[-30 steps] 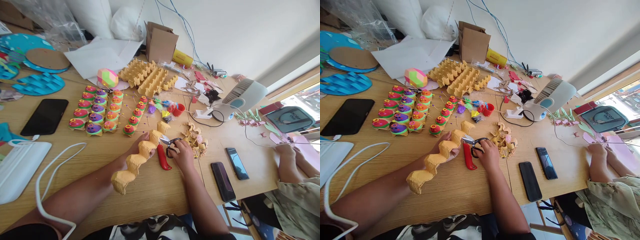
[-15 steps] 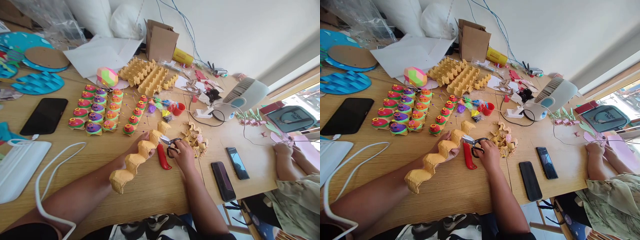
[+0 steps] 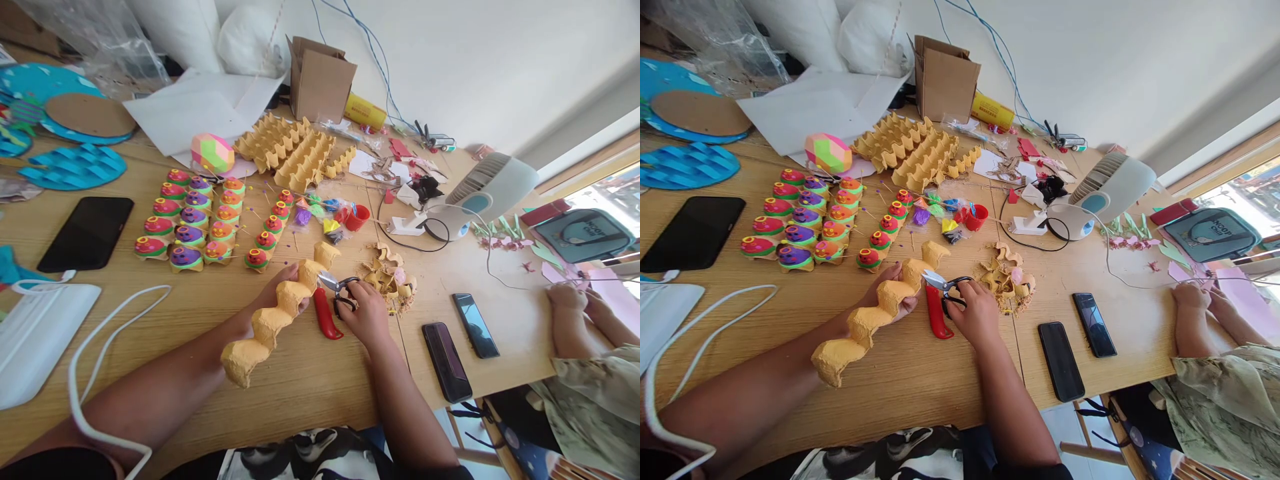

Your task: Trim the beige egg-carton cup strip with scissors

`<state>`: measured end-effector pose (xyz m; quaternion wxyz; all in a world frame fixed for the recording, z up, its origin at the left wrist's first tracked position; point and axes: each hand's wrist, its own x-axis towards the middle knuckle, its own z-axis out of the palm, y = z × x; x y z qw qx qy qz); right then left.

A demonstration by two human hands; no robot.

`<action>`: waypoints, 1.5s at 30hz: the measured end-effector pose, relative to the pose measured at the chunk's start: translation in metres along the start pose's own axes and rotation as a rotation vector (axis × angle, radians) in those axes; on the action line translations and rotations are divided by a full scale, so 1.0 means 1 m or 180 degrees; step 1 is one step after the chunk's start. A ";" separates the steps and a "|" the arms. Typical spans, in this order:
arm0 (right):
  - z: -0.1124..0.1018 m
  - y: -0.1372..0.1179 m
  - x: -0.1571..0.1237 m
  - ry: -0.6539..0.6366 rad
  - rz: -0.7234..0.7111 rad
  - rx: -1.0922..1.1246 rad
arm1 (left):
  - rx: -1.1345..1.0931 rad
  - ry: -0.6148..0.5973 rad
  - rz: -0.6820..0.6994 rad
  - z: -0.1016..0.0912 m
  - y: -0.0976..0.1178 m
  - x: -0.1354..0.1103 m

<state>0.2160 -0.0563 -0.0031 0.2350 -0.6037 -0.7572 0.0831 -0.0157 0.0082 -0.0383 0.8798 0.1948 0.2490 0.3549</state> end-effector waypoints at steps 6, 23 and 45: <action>-0.002 -0.003 -0.001 0.0069 -0.0075 -0.0087 | 0.0034 0.0084 -0.0035 0.000 0.000 -0.001; -0.005 0.018 0.002 0.0047 -0.0043 -0.0389 | -0.0818 0.0595 -0.0111 0.023 0.010 -0.010; -0.006 0.017 0.002 -0.0009 -0.0051 -0.0489 | -0.1023 0.0466 -0.0083 0.022 0.010 -0.010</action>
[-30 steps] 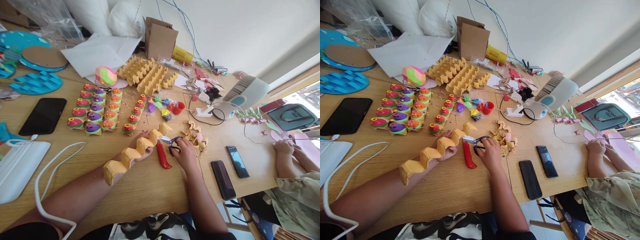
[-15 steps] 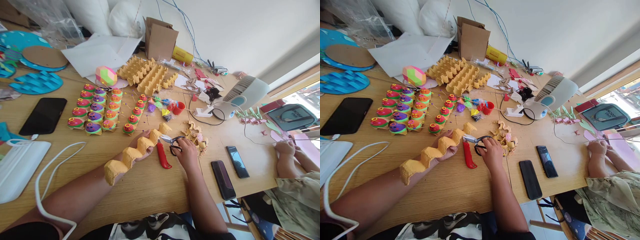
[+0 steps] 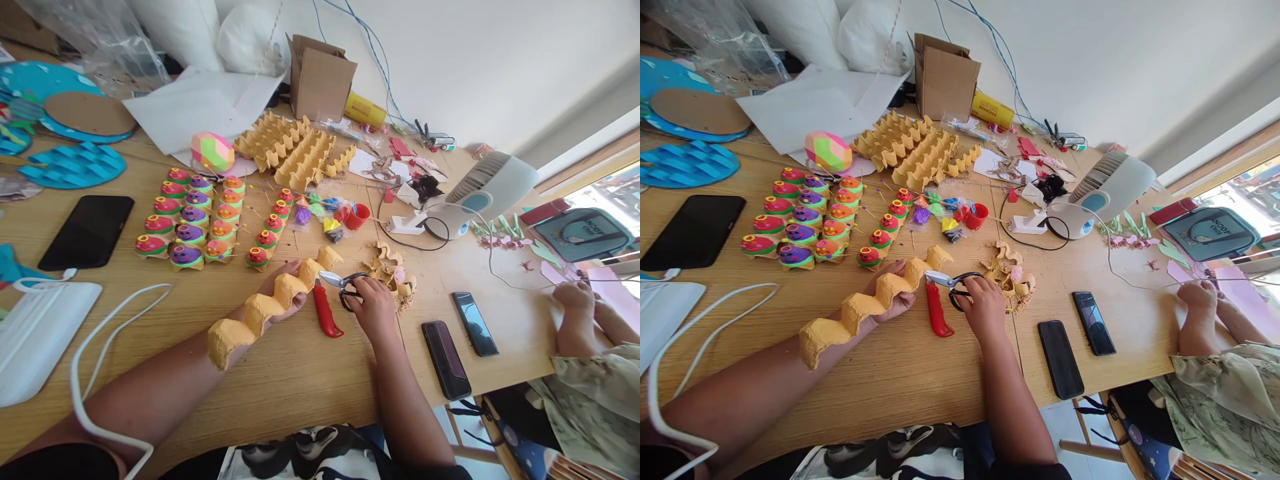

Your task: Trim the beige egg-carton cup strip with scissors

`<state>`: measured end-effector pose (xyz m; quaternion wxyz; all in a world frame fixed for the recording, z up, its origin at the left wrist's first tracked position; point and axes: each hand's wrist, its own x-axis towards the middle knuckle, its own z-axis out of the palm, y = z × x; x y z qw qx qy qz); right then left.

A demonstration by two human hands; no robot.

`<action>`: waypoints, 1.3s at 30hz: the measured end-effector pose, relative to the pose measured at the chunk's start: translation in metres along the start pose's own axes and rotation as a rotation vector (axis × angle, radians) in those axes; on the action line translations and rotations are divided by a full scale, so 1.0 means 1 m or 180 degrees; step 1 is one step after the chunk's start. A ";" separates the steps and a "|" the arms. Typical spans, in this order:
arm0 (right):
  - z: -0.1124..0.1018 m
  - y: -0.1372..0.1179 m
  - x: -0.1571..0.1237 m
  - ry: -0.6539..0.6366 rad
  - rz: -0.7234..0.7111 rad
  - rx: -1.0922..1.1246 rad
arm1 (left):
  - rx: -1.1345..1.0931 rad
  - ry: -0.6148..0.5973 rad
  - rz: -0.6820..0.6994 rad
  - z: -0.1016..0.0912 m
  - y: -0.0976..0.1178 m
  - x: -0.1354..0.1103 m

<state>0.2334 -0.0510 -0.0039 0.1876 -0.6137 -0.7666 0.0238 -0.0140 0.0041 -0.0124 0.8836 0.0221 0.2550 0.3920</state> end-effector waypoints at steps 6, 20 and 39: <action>0.003 0.002 0.000 0.0029 0.0232 0.0489 | 0.0357 0.0009 0.0097 -0.005 0.001 0.004; 0.027 -0.036 0.004 -0.0143 0.1676 0.4587 | 0.2524 -0.0293 0.1436 0.000 -0.033 0.004; 0.039 -0.029 0.011 -0.0034 0.1329 0.4178 | 0.6700 0.4110 0.2140 -0.001 0.181 -0.123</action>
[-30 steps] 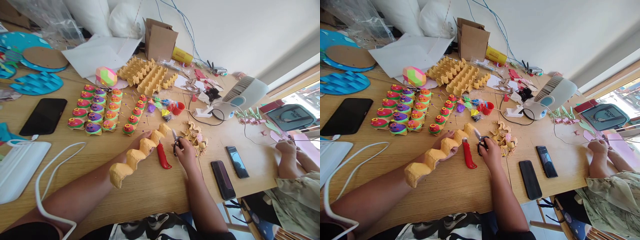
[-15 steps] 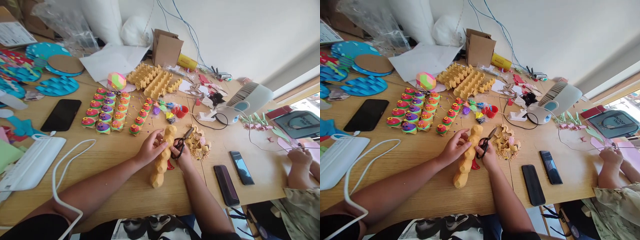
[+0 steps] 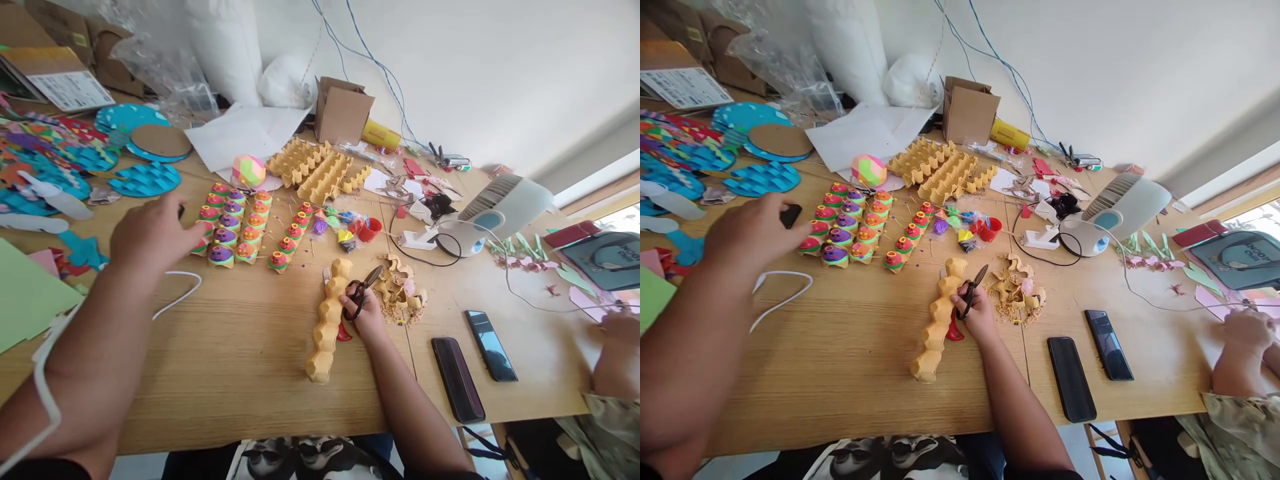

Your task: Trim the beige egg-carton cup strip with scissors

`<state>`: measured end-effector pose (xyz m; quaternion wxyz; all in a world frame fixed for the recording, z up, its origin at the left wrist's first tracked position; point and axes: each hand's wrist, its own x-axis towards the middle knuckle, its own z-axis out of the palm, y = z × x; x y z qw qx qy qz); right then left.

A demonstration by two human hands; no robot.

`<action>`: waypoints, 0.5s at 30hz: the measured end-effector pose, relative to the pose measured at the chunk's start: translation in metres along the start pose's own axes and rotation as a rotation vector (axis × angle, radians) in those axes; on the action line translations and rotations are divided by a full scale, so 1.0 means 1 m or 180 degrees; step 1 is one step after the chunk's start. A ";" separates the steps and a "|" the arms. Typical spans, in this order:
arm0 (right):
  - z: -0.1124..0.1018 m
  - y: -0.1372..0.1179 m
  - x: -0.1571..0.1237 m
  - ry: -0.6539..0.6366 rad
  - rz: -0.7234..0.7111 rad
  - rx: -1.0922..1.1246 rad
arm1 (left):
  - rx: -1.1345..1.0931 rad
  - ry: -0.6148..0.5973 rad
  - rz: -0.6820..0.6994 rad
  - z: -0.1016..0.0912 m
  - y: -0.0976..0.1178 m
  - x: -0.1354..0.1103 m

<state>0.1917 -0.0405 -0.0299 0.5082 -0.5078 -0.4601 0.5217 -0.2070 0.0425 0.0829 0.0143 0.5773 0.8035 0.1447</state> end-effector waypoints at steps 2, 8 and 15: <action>0.001 -0.001 -0.001 -0.0047 -0.0010 0.0002 | 0.0423 -0.0447 -0.0500 0.004 -0.029 0.028; 0.001 -0.003 -0.002 -0.0125 0.0073 0.0049 | 0.0601 -0.1125 -0.0773 0.024 -0.059 0.069; 0.001 -0.003 -0.002 -0.0088 0.0090 0.0045 | 0.0452 -0.0987 -0.0994 0.045 -0.070 0.095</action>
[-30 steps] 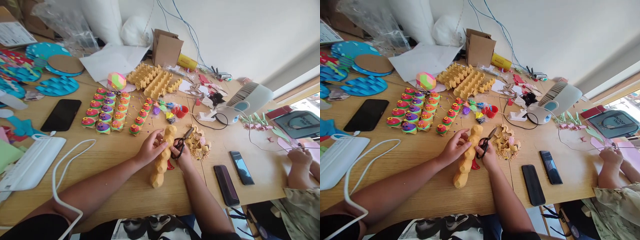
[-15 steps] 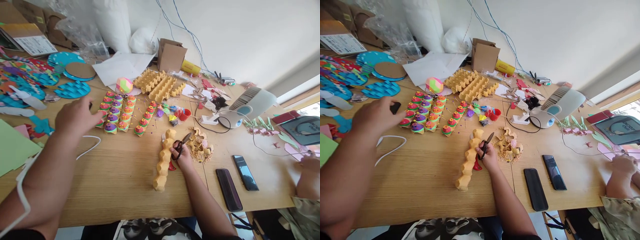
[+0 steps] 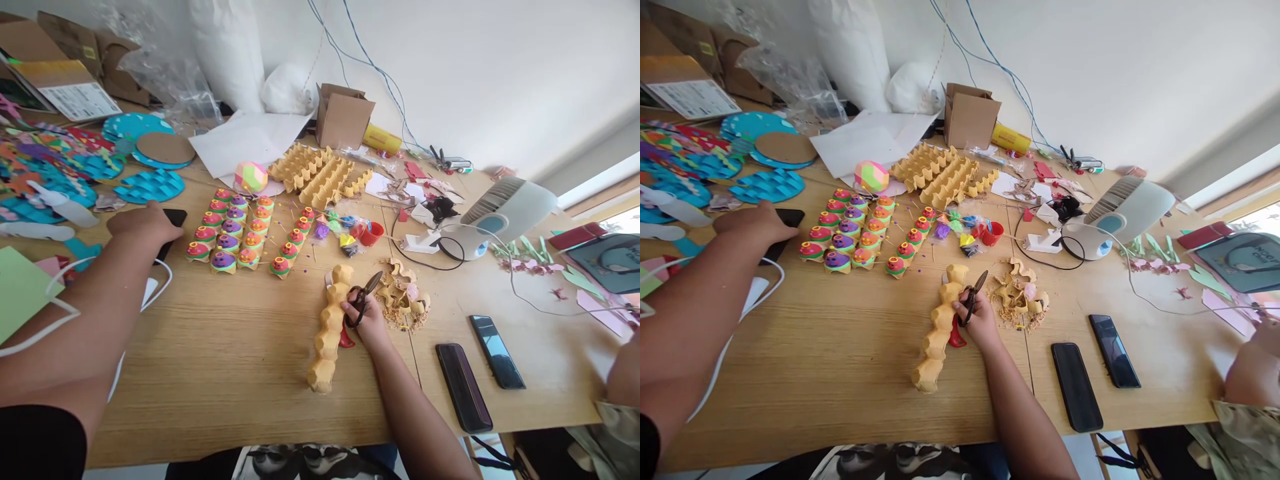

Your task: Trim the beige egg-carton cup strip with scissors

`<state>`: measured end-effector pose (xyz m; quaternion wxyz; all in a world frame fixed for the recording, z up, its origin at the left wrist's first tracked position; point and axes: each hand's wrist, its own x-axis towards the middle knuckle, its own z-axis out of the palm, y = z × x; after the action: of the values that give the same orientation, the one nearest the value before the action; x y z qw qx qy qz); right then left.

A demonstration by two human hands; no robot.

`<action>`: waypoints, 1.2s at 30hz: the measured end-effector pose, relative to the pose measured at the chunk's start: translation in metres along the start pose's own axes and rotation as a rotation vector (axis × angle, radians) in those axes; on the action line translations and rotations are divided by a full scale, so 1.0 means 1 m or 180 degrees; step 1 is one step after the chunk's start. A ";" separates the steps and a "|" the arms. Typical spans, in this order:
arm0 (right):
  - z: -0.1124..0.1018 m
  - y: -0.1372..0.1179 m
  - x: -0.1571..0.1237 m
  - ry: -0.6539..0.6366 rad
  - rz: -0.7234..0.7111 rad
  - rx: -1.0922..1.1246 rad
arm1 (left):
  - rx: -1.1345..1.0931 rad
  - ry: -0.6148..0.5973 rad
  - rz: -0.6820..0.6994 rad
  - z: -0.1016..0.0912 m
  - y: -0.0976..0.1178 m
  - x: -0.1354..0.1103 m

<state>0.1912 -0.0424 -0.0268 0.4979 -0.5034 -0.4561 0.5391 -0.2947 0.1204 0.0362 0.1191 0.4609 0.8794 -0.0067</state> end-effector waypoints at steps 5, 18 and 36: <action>0.001 -0.001 0.000 -0.0033 -0.0023 -0.0003 | 0.0162 -0.0363 -0.0062 -0.008 0.004 0.008; 0.001 0.002 0.000 -0.0053 -0.0023 -0.0023 | -0.0305 -0.0005 -0.0050 0.002 0.015 0.030; 0.003 -0.001 -0.004 -0.0086 -0.0130 0.0061 | -0.2276 -0.0144 0.2880 0.051 0.094 -0.216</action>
<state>0.1881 -0.0465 -0.0250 0.5074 -0.4819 -0.4678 0.5399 -0.0898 -0.0061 0.0424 0.2773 0.7219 0.5396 0.3328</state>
